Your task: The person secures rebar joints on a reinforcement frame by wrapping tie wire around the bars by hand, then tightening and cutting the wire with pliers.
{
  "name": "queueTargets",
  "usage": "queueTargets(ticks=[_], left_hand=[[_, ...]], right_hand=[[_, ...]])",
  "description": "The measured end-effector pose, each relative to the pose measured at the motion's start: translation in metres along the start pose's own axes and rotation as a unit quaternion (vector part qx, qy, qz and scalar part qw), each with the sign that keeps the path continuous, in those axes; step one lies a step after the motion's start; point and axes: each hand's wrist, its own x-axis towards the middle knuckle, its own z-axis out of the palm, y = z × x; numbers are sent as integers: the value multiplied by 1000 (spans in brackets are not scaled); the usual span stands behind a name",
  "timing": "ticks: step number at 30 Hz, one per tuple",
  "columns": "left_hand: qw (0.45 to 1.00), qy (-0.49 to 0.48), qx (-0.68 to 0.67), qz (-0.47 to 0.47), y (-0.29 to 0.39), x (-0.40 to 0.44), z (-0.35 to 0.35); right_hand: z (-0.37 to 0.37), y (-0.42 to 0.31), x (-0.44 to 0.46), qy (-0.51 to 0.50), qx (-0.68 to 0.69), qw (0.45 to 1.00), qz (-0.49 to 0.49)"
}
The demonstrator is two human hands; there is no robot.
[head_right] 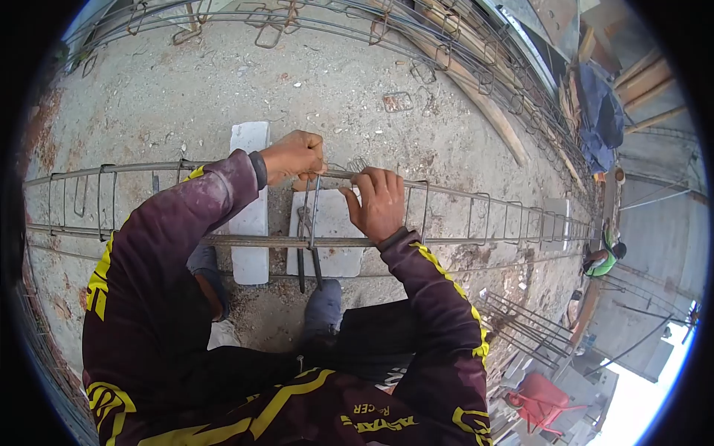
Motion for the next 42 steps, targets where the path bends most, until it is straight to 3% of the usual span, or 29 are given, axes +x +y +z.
queueTargets(ticks=[1, 7, 9, 12, 17, 21, 25, 28, 35, 41, 42], left_hand=[[1000, 0, -7, 0, 2, -2, 1], [1000, -8, -3, 1, 8, -8, 0], [1000, -4, 9, -11, 10, -9, -1], [1000, -14, 14, -24, 8, -5, -1], [1000, -17, 9, -24, 11, -7, 0], [1000, -13, -13, -22, 13, -8, 1], [999, -28, -8, -27, 14, -8, 0], [999, -26, -5, -26, 15, -9, -1], [999, -26, -8, -28, 9, -3, -4], [999, -42, -6, -32, 11, -2, -5], [999, -39, -8, -28, 12, -2, -4]], right_hand=[[5, 0, -3, 16, -6, 999, -37], [21, 1, -20, -64, -88, 994, -6], [22, -1, -16, -32, -122, 992, -23], [24, 1, -20, -71, -184, 980, -22], [22, 4, -29, -75, -168, 982, -33], [16, -5, -26, -222, -117, 966, 53], [13, -5, -26, -213, -146, 965, 31], [16, -2, -23, -148, -167, 975, 9], [10, -8, -23, -150, -138, 979, -5], [4, -16, -11, -274, -146, 947, 79], [8, -13, -12, -234, -164, 956, 58]])
